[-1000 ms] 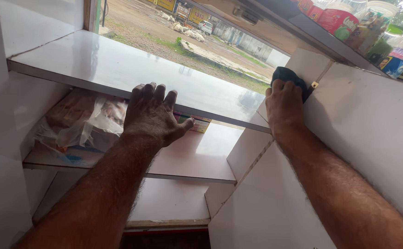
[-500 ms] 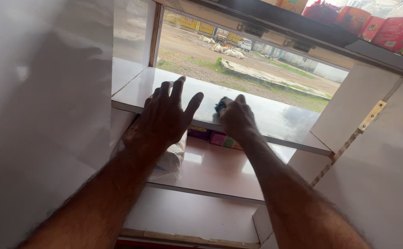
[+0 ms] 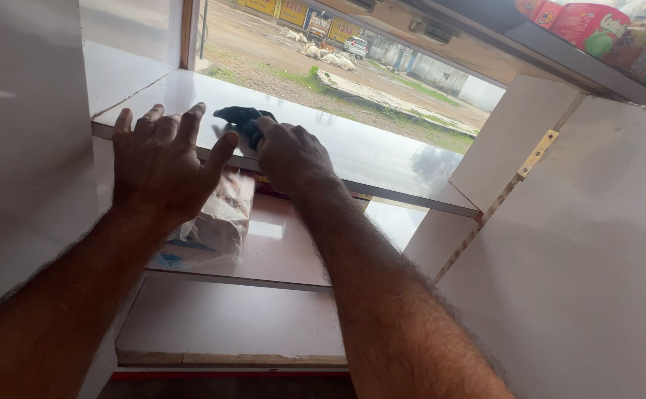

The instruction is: The person wipes the interior shelves and side panels of a white display cabinet using a blue cloth. The person cleans the top shelf, the vertical side panel, and the bottom shelf, moving the cloth back and forth to remove dust or smudges. The cabinet is located in a room with a window showing a street scene outside.

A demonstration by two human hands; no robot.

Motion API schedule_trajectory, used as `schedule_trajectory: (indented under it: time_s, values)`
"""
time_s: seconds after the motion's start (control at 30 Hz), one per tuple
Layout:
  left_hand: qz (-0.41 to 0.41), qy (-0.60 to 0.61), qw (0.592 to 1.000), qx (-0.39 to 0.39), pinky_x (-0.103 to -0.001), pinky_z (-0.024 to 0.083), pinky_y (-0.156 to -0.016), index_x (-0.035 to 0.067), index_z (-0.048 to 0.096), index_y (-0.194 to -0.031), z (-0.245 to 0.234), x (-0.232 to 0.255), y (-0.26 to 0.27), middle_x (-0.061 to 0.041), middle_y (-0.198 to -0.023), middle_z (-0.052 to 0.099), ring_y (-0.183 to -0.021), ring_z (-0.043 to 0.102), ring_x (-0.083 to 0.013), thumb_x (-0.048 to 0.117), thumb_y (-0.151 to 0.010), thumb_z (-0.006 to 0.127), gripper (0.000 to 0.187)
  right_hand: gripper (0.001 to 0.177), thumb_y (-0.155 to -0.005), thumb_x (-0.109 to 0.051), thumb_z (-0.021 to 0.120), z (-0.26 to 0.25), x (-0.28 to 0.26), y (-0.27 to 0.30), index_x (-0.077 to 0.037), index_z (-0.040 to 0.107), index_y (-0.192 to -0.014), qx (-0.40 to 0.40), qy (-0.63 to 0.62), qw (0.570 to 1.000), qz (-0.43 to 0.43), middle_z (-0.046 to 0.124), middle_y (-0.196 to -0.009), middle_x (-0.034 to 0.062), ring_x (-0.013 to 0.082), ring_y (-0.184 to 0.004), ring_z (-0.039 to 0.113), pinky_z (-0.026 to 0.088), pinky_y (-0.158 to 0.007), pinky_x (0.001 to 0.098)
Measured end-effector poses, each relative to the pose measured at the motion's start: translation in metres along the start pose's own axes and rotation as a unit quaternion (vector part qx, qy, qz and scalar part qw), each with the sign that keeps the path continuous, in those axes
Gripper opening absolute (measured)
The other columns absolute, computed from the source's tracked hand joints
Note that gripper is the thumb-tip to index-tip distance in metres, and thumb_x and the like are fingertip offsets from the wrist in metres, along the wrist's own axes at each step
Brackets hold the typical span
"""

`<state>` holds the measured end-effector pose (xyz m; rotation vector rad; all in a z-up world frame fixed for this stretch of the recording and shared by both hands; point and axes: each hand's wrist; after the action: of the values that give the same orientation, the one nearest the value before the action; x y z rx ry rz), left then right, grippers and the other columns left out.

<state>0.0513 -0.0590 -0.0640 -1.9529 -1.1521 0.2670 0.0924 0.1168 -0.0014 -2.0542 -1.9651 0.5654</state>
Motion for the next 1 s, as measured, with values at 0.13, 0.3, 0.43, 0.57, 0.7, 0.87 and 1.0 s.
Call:
schedule_trajectory:
  time_s: [0.13, 0.3, 0.43, 0.57, 0.7, 0.87, 1.0]
  values:
    - [0.013, -0.057, 0.998, -0.033, -0.056, 0.011, -0.123, 0.012, 0.046, -0.154, -0.005, 0.005, 0.008, -0.024, -0.146, 0.052, -0.146, 0.037, -0.0374, 0.069, -0.104, 0.024, 0.078, 0.036, -0.104, -0.032, 0.050, -0.036, 0.094, 0.034, -0.007, 0.068, -0.121, 0.011, 0.136, 0.982, 0.134, 0.076, -0.102, 0.0230, 0.0387, -0.099, 0.073, 0.057, -0.094, 0.0511]
    - [0.003, -0.060, 0.996, -0.067, -0.052, 0.006, -0.122, 0.011, 0.040, -0.154, -0.013, 0.014, 0.011, -0.023, -0.151, 0.044, -0.147, 0.030, -0.0352, 0.072, -0.100, 0.024, 0.083, 0.052, -0.103, -0.050, 0.055, -0.061, 0.180, 0.073, -0.002, 0.070, -0.116, 0.009, 0.256, 0.922, 0.290, 0.074, -0.101, 0.0223, 0.0385, -0.101, 0.069, 0.059, -0.086, 0.0494]
    - [-0.021, -0.078, 0.991, -0.103, -0.051, 0.005, -0.121, 0.010, 0.036, -0.153, -0.022, 0.026, 0.011, -0.023, -0.153, 0.040, -0.147, 0.026, -0.0337, 0.077, -0.096, 0.025, 0.089, 0.053, -0.102, -0.041, 0.059, -0.045, 0.153, 0.061, 0.007, 0.065, -0.125, 0.070, 0.260, 0.945, 0.186, 0.077, -0.092, 0.0232, 0.0381, -0.090, 0.075, 0.058, -0.091, 0.0446]
    - [-0.082, -0.022, 0.992, -0.095, -0.050, 0.005, -0.124, 0.006, 0.035, -0.153, -0.021, 0.036, 0.007, -0.021, -0.153, 0.042, -0.148, 0.026, -0.0329, 0.077, -0.095, 0.026, 0.092, 0.031, -0.101, -0.019, 0.052, -0.014, 0.042, 0.033, -0.010, 0.066, -0.127, 0.030, 0.021, 0.999, 0.021, 0.075, -0.101, 0.0220, 0.0378, -0.098, 0.074, 0.056, -0.095, 0.0514]
    - [-0.088, 0.039, 0.994, -0.059, -0.051, 0.009, -0.126, 0.000, 0.034, -0.155, -0.014, 0.028, 0.008, -0.022, -0.151, 0.047, -0.148, 0.032, -0.0334, 0.073, -0.100, 0.024, 0.092, 0.030, -0.100, -0.022, 0.052, -0.013, -0.028, 0.021, -0.015, 0.068, -0.125, 0.009, -0.090, 0.993, -0.077, 0.075, -0.114, 0.0148, 0.0351, -0.111, 0.071, 0.054, -0.098, 0.0507]
    - [-0.068, 0.010, 0.995, -0.079, -0.048, 0.008, -0.125, 0.000, 0.030, -0.154, -0.016, 0.026, 0.011, -0.021, -0.153, 0.042, -0.148, 0.029, -0.0315, 0.074, -0.097, 0.028, 0.094, 0.038, -0.097, -0.025, 0.055, -0.018, -0.023, 0.026, -0.015, 0.060, -0.134, -0.012, -0.062, 0.996, -0.055, 0.072, -0.117, 0.0181, 0.0386, -0.112, 0.068, 0.052, -0.099, 0.0538]
    - [-0.056, 0.003, 0.994, -0.094, -0.047, 0.008, -0.125, -0.001, 0.028, -0.153, -0.022, 0.024, 0.014, -0.022, -0.154, 0.038, -0.148, 0.027, -0.0316, 0.075, -0.097, 0.028, 0.094, 0.036, -0.105, -0.028, 0.046, -0.032, 0.038, 0.035, -0.006, 0.059, -0.131, -0.016, 0.051, 0.996, 0.071, 0.076, -0.101, 0.0232, 0.0398, -0.100, 0.074, 0.054, -0.098, 0.0542]
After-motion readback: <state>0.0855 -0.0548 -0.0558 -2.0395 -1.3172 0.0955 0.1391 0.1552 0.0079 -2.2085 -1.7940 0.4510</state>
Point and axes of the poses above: each hand's wrist, its own y-axis away from the middle knuckle, its own z-axis out of the palm, x = y × z
